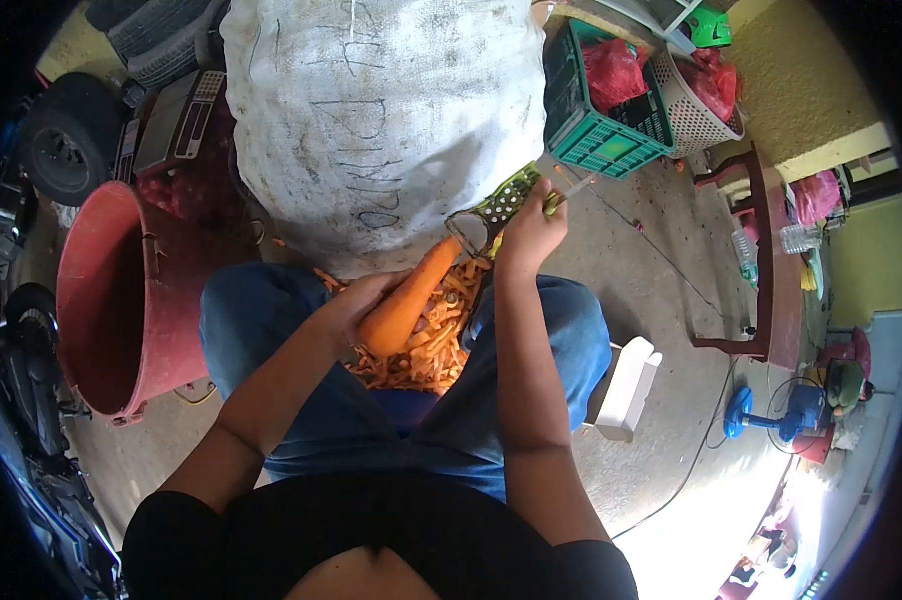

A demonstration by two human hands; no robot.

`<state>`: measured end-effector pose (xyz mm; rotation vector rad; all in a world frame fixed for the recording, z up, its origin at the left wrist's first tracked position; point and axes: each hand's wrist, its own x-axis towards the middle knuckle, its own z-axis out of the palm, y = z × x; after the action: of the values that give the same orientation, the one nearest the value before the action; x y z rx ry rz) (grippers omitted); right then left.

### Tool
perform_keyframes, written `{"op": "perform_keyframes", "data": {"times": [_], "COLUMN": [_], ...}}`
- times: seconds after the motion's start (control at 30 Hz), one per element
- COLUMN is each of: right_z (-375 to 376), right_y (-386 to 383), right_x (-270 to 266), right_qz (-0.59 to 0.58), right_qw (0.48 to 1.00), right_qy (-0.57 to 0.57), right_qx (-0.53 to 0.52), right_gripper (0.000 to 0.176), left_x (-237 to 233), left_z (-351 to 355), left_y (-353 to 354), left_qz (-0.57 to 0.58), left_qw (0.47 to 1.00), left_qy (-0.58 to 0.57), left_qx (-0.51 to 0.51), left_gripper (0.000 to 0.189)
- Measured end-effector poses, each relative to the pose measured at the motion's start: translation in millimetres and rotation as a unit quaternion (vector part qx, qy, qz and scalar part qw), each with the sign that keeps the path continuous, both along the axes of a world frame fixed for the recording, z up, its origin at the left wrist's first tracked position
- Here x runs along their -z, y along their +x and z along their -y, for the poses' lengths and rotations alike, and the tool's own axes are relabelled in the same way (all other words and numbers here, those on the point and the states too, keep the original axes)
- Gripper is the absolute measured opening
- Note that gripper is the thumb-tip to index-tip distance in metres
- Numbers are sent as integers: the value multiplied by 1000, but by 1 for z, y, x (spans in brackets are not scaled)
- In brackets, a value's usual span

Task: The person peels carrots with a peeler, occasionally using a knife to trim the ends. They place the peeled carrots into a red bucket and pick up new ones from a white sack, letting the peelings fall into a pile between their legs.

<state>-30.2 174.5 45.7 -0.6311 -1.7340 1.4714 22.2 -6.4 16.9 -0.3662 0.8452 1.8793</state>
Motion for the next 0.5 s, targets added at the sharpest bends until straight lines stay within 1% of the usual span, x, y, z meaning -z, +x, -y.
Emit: {"op": "perform_keyframes", "data": {"times": [0.03,0.07,0.1,0.13,0.17,0.2,0.23,0.27,0.3,0.33,0.37,0.4,0.43,0.47,0.5], "right_z": [-1,0,1,4,8,14,21,29,37,44,52,58,64,68,70], "right_y": [-1,0,0,0,1,5,9,13,16,21,25,29,31,33,34], "right_x": [3,6,10,12,13,13,14,13,15,14,11,12,13,16,15], "right_qz": [-2,-2,-2,7,7,39,71,86,115,135,154,141,127,104,104], "right_qw": [994,977,948,941,941,933,922,900,909,929,943,951,956,969,970], "right_qy": [-101,-202,-301,-319,-319,-324,-329,-365,-327,-252,-176,-133,-91,12,12], "right_qx": [-36,-72,-106,-115,-115,-152,-189,-222,-233,-236,-237,-242,-246,-222,-221], "right_gripper": [23,23,23,22,22,23,23,24,25,26,27,28,28,27,27], "left_x": [-3,-8,-10,-7,-1,5,11,17,19,19,18,18,23,28,32], "left_z": [-3,-4,-4,-3,-2,-3,-4,-4,-4,-5,-8,-9,-8,-7,-6], "left_y": [0,0,1,-1,-3,-6,-9,-12,-13,-13,-12,-11,-12,-14,-15], "left_qz": [0,26,52,53,55,58,57,41,26,26,42,58,58,63,68], "left_qw": [1000,999,998,998,997,996,996,994,991,991,984,976,976,977,976], "left_qy": [1,1,1,0,27,55,55,85,116,115,134,151,151,162,173], "left_qx": [-1,-20,-39,-39,-44,-48,-49,-59,-69,-70,-106,-142,-143,-128,-112], "left_gripper": [29,30,30,30,31,32,32,32,32,32,31,31,31,32,33]}}
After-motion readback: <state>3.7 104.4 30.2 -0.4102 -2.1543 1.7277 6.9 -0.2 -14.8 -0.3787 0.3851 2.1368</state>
